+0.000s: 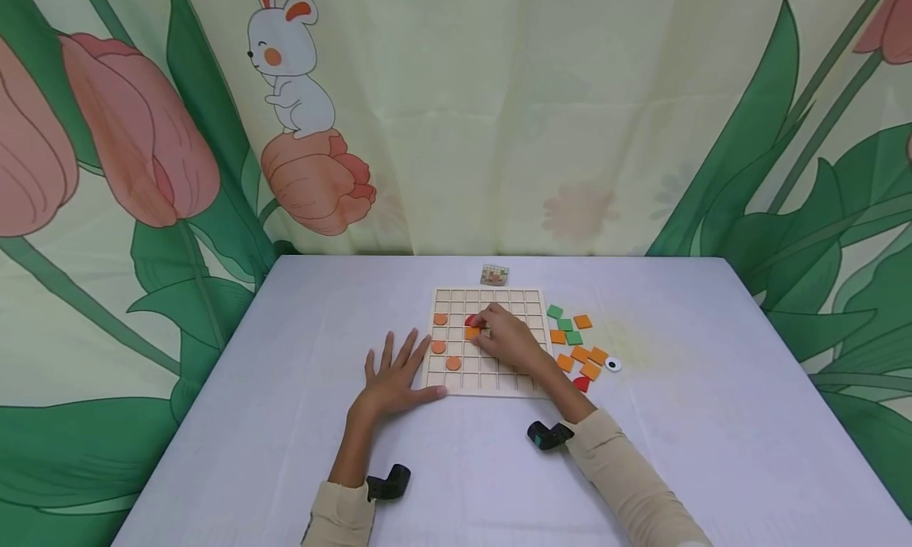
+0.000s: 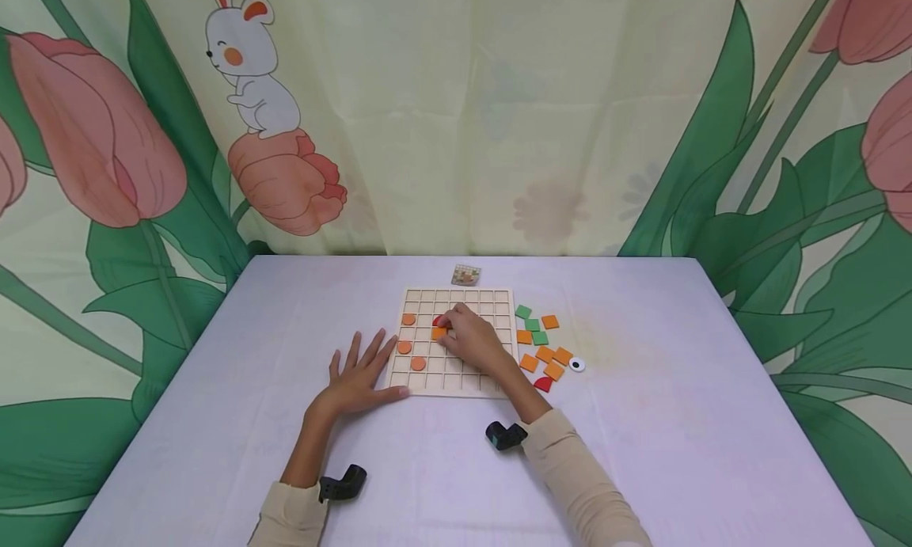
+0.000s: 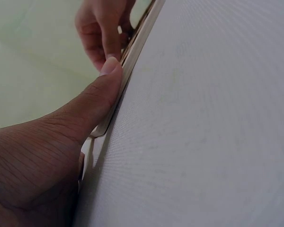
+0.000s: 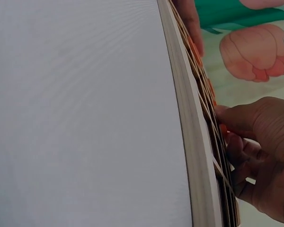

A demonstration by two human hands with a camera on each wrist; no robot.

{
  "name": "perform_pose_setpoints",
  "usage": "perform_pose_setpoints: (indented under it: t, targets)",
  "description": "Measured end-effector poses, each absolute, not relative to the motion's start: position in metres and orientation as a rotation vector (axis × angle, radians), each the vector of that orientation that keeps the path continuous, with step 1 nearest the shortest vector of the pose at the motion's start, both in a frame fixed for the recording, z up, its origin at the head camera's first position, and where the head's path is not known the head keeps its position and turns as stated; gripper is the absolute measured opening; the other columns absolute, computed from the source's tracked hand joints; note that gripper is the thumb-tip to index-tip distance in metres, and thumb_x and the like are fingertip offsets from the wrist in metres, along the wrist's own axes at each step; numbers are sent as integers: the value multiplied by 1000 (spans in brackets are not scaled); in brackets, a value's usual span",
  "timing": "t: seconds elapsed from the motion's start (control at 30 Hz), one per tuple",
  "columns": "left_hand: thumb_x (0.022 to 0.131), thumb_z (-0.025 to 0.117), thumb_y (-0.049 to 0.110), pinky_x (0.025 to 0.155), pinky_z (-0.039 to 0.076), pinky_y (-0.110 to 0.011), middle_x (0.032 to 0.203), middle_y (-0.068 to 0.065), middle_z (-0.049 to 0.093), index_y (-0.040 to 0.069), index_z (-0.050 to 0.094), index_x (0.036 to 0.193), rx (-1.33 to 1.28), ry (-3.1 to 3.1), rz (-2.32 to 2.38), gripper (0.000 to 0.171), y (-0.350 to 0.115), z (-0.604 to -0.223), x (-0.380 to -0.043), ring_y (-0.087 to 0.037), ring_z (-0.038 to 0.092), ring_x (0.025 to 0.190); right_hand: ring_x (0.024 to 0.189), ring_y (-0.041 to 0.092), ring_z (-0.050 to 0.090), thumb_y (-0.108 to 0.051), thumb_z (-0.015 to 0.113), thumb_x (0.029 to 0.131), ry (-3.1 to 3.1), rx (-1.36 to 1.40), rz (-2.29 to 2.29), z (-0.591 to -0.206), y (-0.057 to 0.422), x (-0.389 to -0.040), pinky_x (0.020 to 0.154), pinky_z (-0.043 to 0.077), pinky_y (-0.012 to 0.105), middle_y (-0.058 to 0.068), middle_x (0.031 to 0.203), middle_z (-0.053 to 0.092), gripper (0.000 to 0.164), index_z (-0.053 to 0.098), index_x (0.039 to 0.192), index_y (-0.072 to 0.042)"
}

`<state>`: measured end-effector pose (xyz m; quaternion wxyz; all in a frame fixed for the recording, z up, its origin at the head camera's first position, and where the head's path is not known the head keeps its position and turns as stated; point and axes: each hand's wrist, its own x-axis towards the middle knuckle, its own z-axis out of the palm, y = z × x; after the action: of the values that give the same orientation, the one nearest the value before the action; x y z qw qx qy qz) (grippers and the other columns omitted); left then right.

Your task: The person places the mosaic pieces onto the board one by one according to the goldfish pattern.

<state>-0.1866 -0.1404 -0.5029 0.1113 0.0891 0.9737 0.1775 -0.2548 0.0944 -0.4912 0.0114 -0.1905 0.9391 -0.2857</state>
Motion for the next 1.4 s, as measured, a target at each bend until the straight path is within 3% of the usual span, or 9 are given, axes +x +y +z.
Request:
perform_pose_setpoints:
  t: [0.5, 1.4]
  targets:
    - [79, 63, 71, 113, -6, -69, 167, -1, 6, 30, 20, 157, 281, 2850, 586, 98, -143, -505, -185, -39, -12, 151, 88, 16, 56, -22, 73, 87, 2908, -562, -947, -489, 93, -255, 80, 51, 32, 2, 105, 61, 18, 70, 102, -12]
    - [79, 63, 69, 113, -5, -70, 166, -3, 8, 29, 22, 157, 291, 2862, 599, 96, -141, -503, -185, -40, -10, 151, 82, 15, 53, -20, 76, 85, 2865, -542, -1012, -488, 95, -258, 73, 46, 27, 0, 103, 62, 20, 72, 104, -12]
